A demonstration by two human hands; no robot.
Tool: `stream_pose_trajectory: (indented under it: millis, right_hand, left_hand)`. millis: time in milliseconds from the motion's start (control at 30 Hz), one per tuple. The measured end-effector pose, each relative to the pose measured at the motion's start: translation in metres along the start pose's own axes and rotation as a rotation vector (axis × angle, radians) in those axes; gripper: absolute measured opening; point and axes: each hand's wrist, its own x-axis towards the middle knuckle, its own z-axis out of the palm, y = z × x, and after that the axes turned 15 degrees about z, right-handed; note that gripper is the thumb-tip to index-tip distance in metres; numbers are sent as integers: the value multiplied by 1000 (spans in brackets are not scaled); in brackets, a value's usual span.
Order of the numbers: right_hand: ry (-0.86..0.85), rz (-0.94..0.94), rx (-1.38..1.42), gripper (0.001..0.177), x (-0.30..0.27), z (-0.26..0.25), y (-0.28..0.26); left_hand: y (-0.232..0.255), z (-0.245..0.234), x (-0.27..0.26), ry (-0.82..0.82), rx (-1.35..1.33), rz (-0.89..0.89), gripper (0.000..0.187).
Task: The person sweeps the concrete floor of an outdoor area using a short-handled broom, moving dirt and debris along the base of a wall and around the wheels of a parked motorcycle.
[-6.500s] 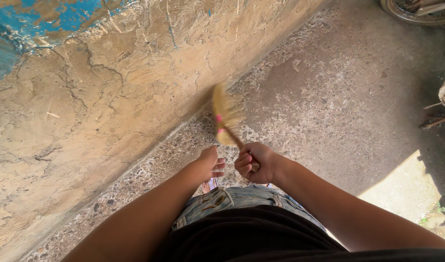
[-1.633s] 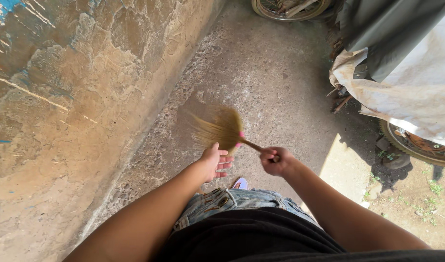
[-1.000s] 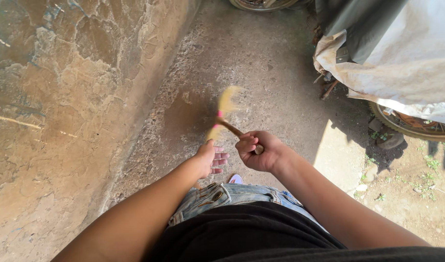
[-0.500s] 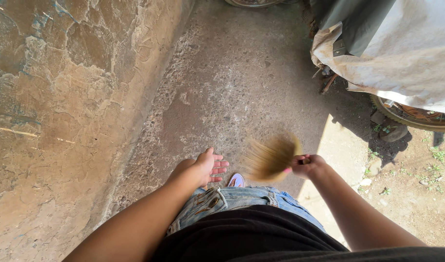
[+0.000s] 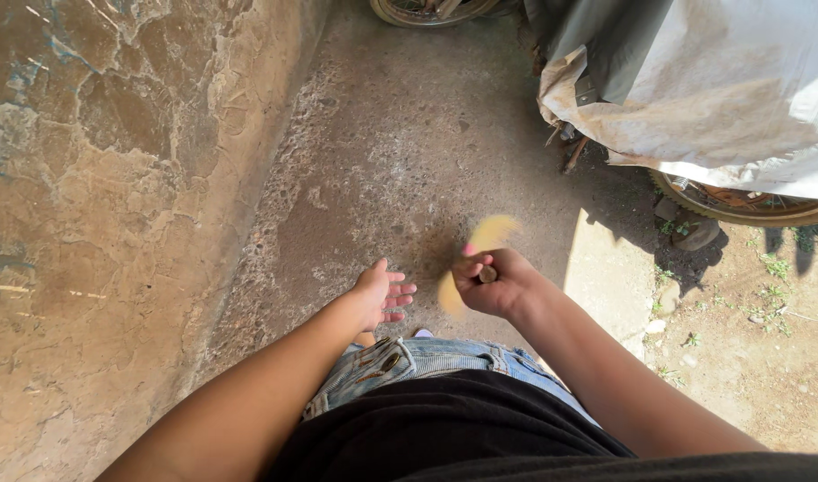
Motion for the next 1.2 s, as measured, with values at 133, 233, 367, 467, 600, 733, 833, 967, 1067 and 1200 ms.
stream_pose_trajectory:
  millis: [133,233,367,467,600,733,833,967,1067,1200]
  right_hand:
    - [-291,404,-195,25,-12,14,5]
    - [-341,511,-236,22,13,12,-8]
    - [-303,430,-140,21,59,-3,-47]
    - [-180,194,243,45,67,-30,-95]
    - [10,-109,304,36,74,-64,-154]
    - [199,-251,117,34,85,-56,-167]
    - [207,-279,47,37,76,-28,-139]
    - [80,-170,-118,34,57,19,-71]
    - [-90,72,-225,27,43,59,-24]
    - [-264,357,-367,27,56,114,13]
  left_hand:
    - [12,11,6,-4,28,-15,61]
    - [17,20,11,-22,23,-8,60]
    - [14,32,12,-66,92,-21,63]
    - [17,25,9,-88,110,-42,63]
    - [26,10,5,-26,88,-42,61]
    - [35,-2,0,2,37,-37,61]
    - [42,-8,1,0,-5,-19,61]
    - [53,-15,10,-9,-43,10,59]
    - [63,-20,23,-16,-52,-1,60]
    - [81,-35,43,2,-47,-26,69]
